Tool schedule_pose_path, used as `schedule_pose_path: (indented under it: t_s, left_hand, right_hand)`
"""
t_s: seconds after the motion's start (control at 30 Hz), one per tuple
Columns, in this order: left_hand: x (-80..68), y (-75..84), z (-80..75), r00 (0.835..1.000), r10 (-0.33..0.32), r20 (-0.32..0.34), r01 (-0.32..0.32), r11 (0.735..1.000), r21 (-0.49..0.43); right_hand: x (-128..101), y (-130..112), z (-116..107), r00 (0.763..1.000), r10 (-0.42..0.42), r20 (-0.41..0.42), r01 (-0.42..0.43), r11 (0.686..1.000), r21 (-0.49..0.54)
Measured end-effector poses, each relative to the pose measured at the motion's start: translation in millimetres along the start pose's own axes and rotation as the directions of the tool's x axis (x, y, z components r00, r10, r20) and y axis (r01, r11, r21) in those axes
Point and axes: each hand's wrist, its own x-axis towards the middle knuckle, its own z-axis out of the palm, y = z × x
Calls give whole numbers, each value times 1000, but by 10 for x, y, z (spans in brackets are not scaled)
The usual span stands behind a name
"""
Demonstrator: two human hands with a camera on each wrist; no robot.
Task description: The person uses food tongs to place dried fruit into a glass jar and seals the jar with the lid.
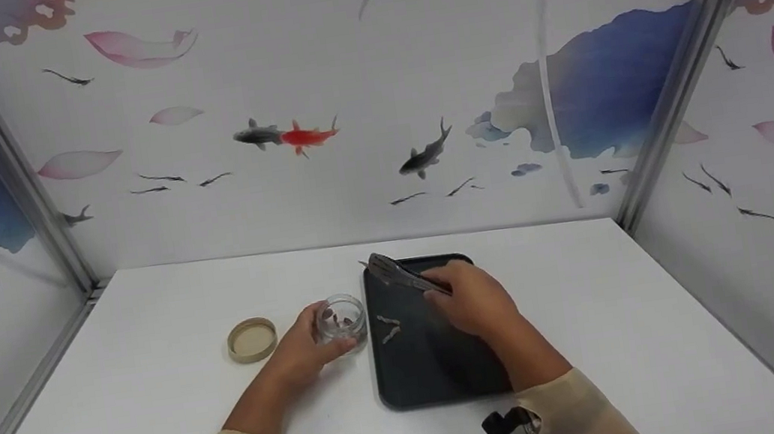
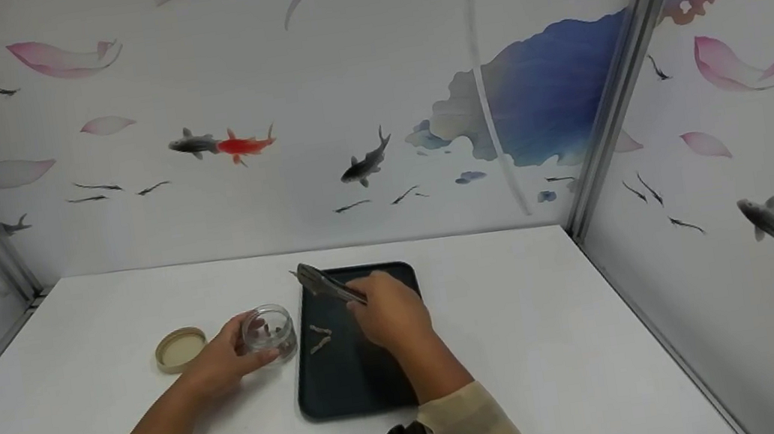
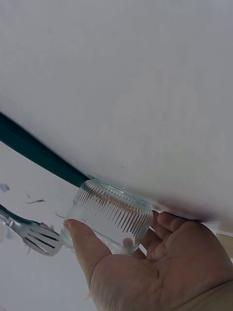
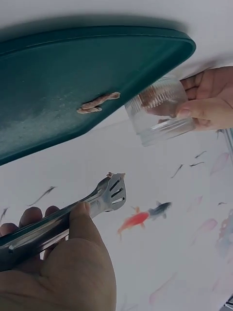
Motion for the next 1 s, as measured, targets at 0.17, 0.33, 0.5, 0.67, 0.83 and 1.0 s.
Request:
schedule_pose_path:
  t_s: [0.17,0.33,0.5,0.67,0.83,1.0]
  left_hand:
    - [0,7,-9,1000,-19,3,19,1000,4]
    - [9,-4,-7,1000,-23,6,23,1000,-4]
    - [16,-17,-7,1000,-12,8,12,1000,-10]
    - [20,-17,-7,1000,-4,8,5,1000,-11]
    - [25,-12,-8,1000,-4,6,4,1000,0]
    - [18,-7,-7,1000,-6,7,6,1000,-9]
  right_hand:
    - [-41,-73,-1,999,-35,13,35,999,-17]
    - [-70,-130,14,997,-69,16,70,997,-14]
    - [-111,-192,21,995,-101,9,101,995,7]
    - [-154,-266,25,993,-120,20,120,993,16]
    - [-183,-338,44,991,-131,25,132,991,-1]
    - [-210,-377,74,988,-153,26,153,988,2]
